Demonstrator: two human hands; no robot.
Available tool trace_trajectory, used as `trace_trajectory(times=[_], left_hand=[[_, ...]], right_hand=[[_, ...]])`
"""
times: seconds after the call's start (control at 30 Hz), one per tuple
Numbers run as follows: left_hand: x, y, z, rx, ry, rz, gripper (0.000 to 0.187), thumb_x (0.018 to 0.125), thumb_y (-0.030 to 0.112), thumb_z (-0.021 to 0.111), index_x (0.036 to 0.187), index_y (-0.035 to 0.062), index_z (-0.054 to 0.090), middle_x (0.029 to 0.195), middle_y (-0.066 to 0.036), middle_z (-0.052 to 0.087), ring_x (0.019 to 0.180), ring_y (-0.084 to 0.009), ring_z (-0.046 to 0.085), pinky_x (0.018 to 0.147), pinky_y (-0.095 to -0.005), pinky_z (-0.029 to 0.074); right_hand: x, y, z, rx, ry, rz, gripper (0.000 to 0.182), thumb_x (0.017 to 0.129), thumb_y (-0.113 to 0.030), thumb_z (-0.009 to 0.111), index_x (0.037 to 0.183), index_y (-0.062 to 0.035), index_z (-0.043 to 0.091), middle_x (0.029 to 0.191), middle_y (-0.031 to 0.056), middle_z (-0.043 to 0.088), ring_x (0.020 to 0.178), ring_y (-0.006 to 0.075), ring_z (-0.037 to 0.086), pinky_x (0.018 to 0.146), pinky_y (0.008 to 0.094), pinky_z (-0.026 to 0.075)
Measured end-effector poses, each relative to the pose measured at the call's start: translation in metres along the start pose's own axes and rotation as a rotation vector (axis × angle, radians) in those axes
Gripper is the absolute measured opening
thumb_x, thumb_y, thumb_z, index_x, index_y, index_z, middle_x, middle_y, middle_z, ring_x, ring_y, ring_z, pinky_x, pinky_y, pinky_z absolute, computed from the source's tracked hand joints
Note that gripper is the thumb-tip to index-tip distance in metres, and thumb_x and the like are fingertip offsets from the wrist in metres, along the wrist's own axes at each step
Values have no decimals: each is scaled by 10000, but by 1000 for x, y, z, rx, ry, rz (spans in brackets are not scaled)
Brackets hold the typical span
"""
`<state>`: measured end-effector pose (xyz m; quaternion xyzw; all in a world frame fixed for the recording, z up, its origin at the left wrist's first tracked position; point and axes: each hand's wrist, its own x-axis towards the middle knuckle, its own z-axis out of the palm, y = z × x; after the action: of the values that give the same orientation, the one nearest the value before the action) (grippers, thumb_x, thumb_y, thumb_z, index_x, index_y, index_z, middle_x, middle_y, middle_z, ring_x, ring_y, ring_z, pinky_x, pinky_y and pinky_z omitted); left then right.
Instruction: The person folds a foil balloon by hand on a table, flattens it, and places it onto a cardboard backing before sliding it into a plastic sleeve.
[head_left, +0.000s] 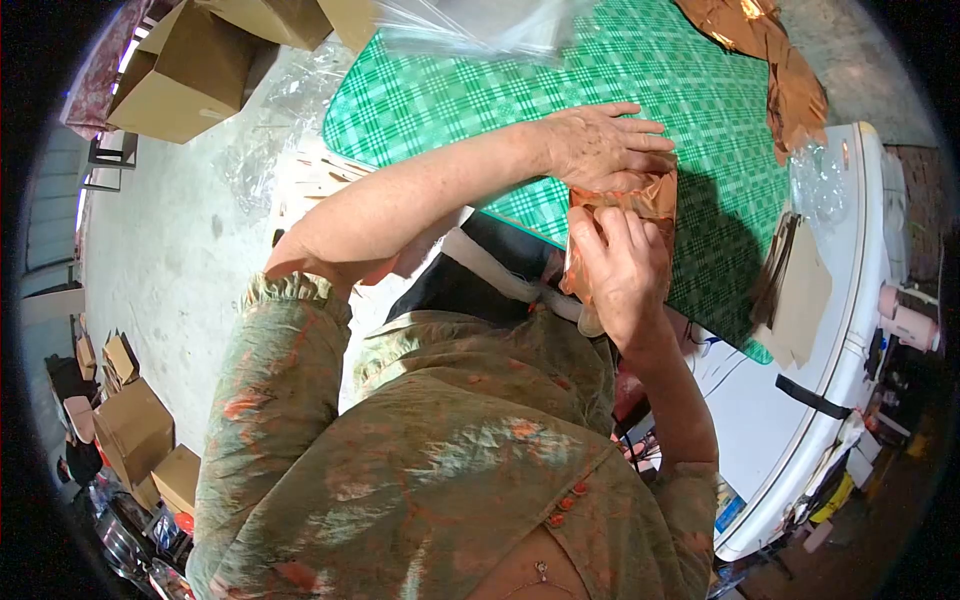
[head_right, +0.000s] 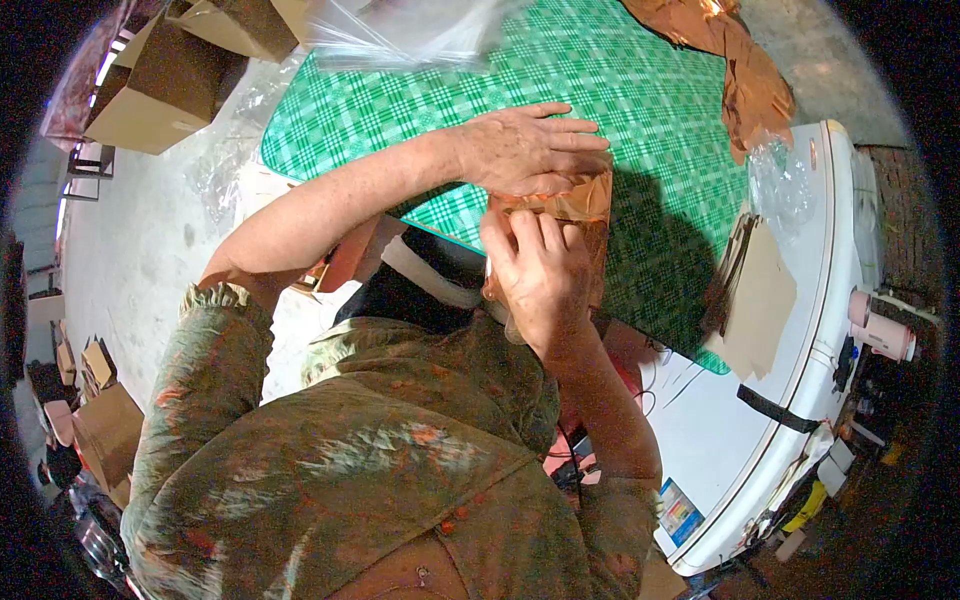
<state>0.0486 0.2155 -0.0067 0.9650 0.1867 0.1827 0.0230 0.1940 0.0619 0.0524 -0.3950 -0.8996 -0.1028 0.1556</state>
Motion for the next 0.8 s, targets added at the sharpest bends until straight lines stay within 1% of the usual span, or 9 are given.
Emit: trace_trajectory(times=[0.07, 0.27, 0.37, 0.47, 0.57, 0.67, 0.8], left_hand=[[0, 0, 2, -2, 5, 0, 563, 1093, 437, 462, 1587, 165, 463, 1679, -65, 418, 1579, -254, 332, 1325, -505, 208], [0, -2, 6, 38, 11, 11, 560, 1090, 437, 469, 1585, 177, 466, 1677, -60, 419, 1584, -248, 321, 1326, -502, 206], [0, -1, 3, 23, 11, 11, 558, 1084, 427, 479, 1582, 175, 472, 1675, -58, 422, 1584, -246, 320, 1326, -501, 209], [-1, 0, -1, -18, 7, 1, 555, 1073, 415, 496, 1571, 170, 489, 1673, -53, 425, 1580, -245, 326, 1325, -501, 212], [0, 0, -1, -28, 7, -2, 548, 1063, 403, 510, 1557, 166, 512, 1673, -48, 427, 1577, -244, 332, 1325, -500, 214], [1, 0, 0, -22, 2, -9, 540, 1061, 396, 514, 1548, 166, 528, 1674, -45, 426, 1578, -241, 328, 1325, -499, 214], [1, 1, 0, -18, -14, -20, 530, 1065, 398, 508, 1543, 170, 539, 1680, -44, 415, 1582, -238, 318, 1326, -498, 212]], right_hand=[[1, 2, 0, 11, 10, -32, 339, 810, -189, 704, 1146, -141, 706, 912, 30, 539, 866, 208, 590, 744, 375, 468], [6, 4, -7, 3, 7, -79, 320, 793, -176, 708, 1103, -100, 714, 904, 29, 533, 862, 198, 583, 766, 356, 479], [3, 7, -4, -3, 16, -104, 335, 781, -165, 713, 1107, -87, 716, 912, 30, 542, 867, 197, 592, 760, 349, 487], [1, 8, -5, 6, -7, -93, 341, 780, -141, 719, 1113, -68, 716, 969, 44, 592, 885, 204, 606, 750, 343, 508], [0, 9, -3, -9, 14, -97, 334, 796, -113, 725, 1121, -41, 710, 1079, 94, 654, 906, 226, 617, 756, 350, 533], [-2, 7, -3, -31, 15, -82, 319, 813, -93, 726, 1123, -20, 705, 1175, 156, 672, 916, 246, 622, 792, 353, 552], [-3, 4, -5, -53, -26, -58, 319, 828, -83, 719, 1138, -5, 702, 1213, 193, 669, 952, 268, 630, 826, 365, 558]])
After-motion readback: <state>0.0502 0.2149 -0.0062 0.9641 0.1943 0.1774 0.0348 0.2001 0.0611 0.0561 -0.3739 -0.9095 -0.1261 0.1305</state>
